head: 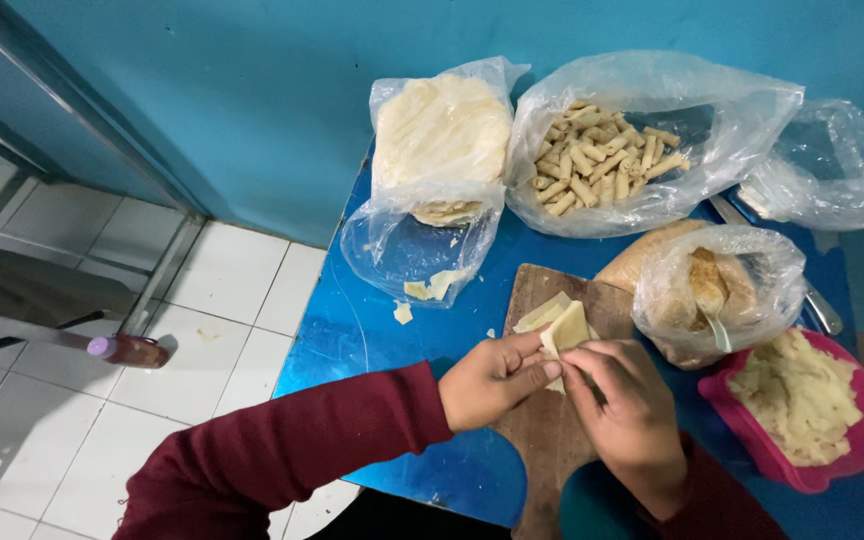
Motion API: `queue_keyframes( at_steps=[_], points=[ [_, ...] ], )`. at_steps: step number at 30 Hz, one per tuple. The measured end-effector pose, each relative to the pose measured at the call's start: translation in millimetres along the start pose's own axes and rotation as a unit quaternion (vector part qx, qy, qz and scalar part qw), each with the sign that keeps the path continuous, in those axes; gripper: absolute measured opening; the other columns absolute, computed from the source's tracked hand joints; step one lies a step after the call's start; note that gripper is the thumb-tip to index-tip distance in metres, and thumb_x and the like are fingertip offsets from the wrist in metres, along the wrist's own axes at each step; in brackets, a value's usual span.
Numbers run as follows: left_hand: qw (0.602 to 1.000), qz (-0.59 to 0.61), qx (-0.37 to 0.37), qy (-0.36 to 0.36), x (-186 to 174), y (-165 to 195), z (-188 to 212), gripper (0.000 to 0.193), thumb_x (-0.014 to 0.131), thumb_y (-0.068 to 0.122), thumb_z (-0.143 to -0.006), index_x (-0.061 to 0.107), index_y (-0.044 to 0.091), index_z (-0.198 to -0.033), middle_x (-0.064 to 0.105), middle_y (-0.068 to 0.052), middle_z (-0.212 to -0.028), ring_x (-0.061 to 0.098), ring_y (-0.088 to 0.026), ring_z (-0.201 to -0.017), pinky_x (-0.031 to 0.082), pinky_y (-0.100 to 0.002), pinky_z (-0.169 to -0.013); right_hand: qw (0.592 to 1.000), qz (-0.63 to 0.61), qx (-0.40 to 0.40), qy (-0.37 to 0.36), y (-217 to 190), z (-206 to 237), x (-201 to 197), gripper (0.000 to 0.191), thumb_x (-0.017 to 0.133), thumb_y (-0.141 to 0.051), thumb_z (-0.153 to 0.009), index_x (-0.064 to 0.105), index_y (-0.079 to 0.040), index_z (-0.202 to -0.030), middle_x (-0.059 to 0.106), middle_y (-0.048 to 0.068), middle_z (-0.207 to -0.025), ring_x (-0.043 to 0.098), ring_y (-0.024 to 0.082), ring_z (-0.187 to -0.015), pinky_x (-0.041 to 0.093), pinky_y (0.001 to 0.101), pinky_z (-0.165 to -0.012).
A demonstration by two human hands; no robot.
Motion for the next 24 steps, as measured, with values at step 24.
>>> queue_keyframes(
  at_steps=[24],
  points=[
    [0.992, 0.002, -0.006, 0.129, -28.2, -21.8, -0.4, 0.012, 0.059, 0.01, -0.106, 0.052, 0.002, -0.111, 0.067, -0.001, -0.098, 0.065, -0.005, -0.088, 0.055, -0.02, -0.079, 0.996, -0.039, 0.075, 0.011, 16.1, 4.4, 3.6, 0.019, 0.075, -0.002, -0.084, 0.067, -0.007, -0.101, 0.069, 0.008, -0.099, 0.069, 0.025, -0.088, 0.053, 0.0329, -0.073]
  ],
)
Point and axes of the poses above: each hand's wrist, its own z-axis away from the middle knuckle, its own x-axis out of the palm, y = z × x, the point moved 10 cm from there along -z, towards the middle knuckle
